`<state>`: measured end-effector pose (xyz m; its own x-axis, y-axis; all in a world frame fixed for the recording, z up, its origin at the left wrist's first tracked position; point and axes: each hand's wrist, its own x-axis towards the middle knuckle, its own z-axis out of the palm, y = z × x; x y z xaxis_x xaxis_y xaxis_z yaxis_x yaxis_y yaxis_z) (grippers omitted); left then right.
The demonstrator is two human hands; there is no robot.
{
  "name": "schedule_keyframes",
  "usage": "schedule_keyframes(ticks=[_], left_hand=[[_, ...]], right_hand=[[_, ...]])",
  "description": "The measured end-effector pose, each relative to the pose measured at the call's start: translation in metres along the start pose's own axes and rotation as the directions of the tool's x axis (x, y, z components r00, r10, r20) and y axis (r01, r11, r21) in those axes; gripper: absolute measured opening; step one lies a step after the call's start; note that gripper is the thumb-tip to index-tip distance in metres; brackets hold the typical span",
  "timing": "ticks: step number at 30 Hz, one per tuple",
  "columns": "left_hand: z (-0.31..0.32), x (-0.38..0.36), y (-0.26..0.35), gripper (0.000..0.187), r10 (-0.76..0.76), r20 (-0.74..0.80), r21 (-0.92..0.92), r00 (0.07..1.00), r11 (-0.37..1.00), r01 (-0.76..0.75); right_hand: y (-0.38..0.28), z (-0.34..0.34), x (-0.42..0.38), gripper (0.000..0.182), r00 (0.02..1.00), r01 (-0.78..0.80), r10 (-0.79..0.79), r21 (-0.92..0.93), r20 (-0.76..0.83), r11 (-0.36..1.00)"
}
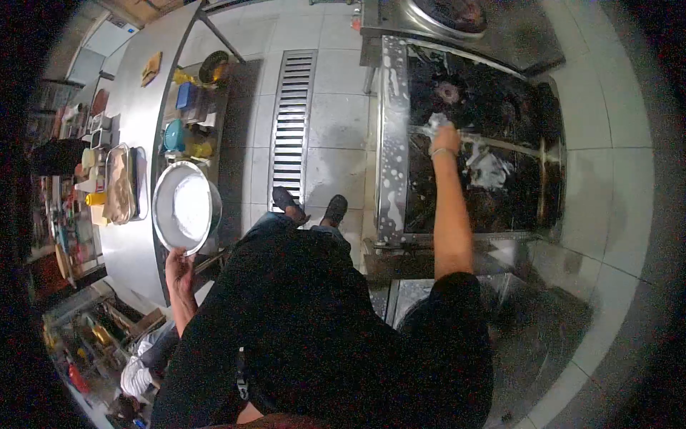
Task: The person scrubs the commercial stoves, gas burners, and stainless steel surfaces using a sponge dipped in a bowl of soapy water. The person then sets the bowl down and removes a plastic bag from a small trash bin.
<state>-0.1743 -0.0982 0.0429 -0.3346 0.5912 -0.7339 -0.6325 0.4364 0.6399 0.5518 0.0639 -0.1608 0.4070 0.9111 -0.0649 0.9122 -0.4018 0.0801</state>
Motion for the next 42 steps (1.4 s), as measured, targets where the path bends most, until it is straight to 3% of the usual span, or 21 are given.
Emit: schedule_keyframes(ticks=[1,3,5,8,10,12,14,17,20,23,24,26,28,29,30,31,33,34,37,40,42], left_hand=[[-0.006,0.004,0.001,0.015,0.010,-0.022,0.006,1.000,1.000,-0.009],[-0.018,0.009,0.001,0.016,0.028,-0.034,0.003,0.999,1.000,-0.028],[-0.027,0.007,-0.002,0.019,0.091,-0.001,-0.019,0.996,0.996,-0.091],[-0.050,0.021,-0.008,0.022,0.069,0.023,-0.033,0.997,0.997,-0.068],[-0.035,0.015,-0.011,0.022,0.078,-0.010,-0.045,0.997,0.996,-0.079],[-0.027,0.002,-0.012,0.022,0.081,-0.040,-0.040,0.996,0.996,-0.083],[-0.025,-0.006,-0.007,0.021,0.025,0.037,-0.090,0.999,0.996,-0.021],[-0.054,0.004,-0.008,0.014,0.035,0.023,-0.107,0.999,0.994,-0.033],[-0.023,-0.018,-0.009,0.009,0.131,-0.091,-0.073,0.987,0.988,-0.138],[-0.050,0.004,-0.008,0.010,0.063,-0.021,-0.063,0.998,0.996,-0.064],[-0.054,0.006,-0.004,0.010,0.056,-0.020,-0.047,0.998,0.997,-0.057],[-0.054,0.011,-0.005,0.010,0.096,0.057,-0.005,0.994,0.995,-0.096],[-0.081,0.032,-0.002,0.015,0.110,0.086,0.056,0.990,0.992,-0.115],[-0.094,0.043,-0.001,0.018,0.117,0.100,0.086,0.988,0.988,-0.126],[-0.107,0.058,0.003,0.019,-0.017,0.100,-0.068,0.995,0.997,0.024],[-0.099,0.060,0.005,0.018,-0.023,0.073,-0.068,0.997,0.997,0.028],[-0.086,0.054,0.005,0.017,-0.012,0.100,-0.182,0.995,0.983,0.030],[-0.085,0.053,0.006,0.017,-0.032,0.125,-0.151,0.992,0.987,0.050],[-0.065,0.046,0.012,0.015,-0.119,0.213,0.012,0.970,0.993,0.119],[-0.065,0.063,0.016,0.013,0.184,0.268,0.288,0.946,0.922,-0.260],[-0.052,0.076,0.029,0.016,-0.070,0.114,0.044,0.991,0.997,0.066]], right_hand=[[-0.015,-0.024,-0.010,0.022,0.984,-0.048,0.073,-0.156,0.162,0.987],[-0.008,-0.033,-0.041,0.021,0.990,0.036,-0.003,-0.228,0.144,0.973],[-0.003,-0.063,-0.055,0.024,0.925,0.037,0.026,-0.160,0.378,0.986],[0.011,-0.033,-0.020,0.022,0.964,0.102,-0.038,-0.234,0.263,0.967],[-0.031,-0.086,-0.028,0.023,0.956,0.100,-0.022,-0.254,0.294,0.962],[-0.036,-0.034,-0.014,0.023,0.981,0.072,-0.040,-0.162,0.192,0.984],[-0.036,-0.068,-0.048,0.021,0.975,0.173,-0.119,-0.302,0.188,0.937],[-0.010,-0.087,-0.065,0.022,0.873,-0.111,0.183,-0.181,0.451,0.977],[-0.011,-0.072,-0.053,0.024,0.926,-0.053,0.153,-0.284,0.344,0.957],[-0.050,-0.078,-0.061,0.023,0.987,0.154,-0.156,0.041,0.031,0.987],[-0.059,-0.048,-0.062,0.022,0.995,0.100,-0.101,0.161,-0.004,0.982],[-0.068,-0.043,-0.090,0.021,0.988,0.094,-0.080,0.106,-0.135,0.990],[-0.064,-0.074,-0.107,0.020,0.978,0.042,-0.022,-0.095,0.207,0.995],[-0.052,-0.083,-0.119,0.024,0.977,0.009,0.003,-0.055,0.215,0.998],[-0.036,-0.088,-0.122,0.024,0.978,-0.016,0.029,-0.065,0.209,0.998],[-0.012,-0.095,-0.119,0.021,0.936,-0.182,0.184,-0.035,0.299,0.983],[0.046,-0.109,-0.130,0.020,0.922,-0.280,0.263,0.020,0.284,0.960],[0.082,-0.115,-0.144,0.020,0.963,-0.216,0.204,0.051,0.176,0.975],[0.173,-0.104,-0.174,0.020,0.911,-0.413,0.413,0.072,0.024,0.908],[0.221,-0.056,-0.187,0.021,0.692,-0.720,0.705,0.080,0.154,0.690],[0.234,0.002,-0.189,0.020,0.631,-0.661,0.730,-0.311,0.261,0.683]])
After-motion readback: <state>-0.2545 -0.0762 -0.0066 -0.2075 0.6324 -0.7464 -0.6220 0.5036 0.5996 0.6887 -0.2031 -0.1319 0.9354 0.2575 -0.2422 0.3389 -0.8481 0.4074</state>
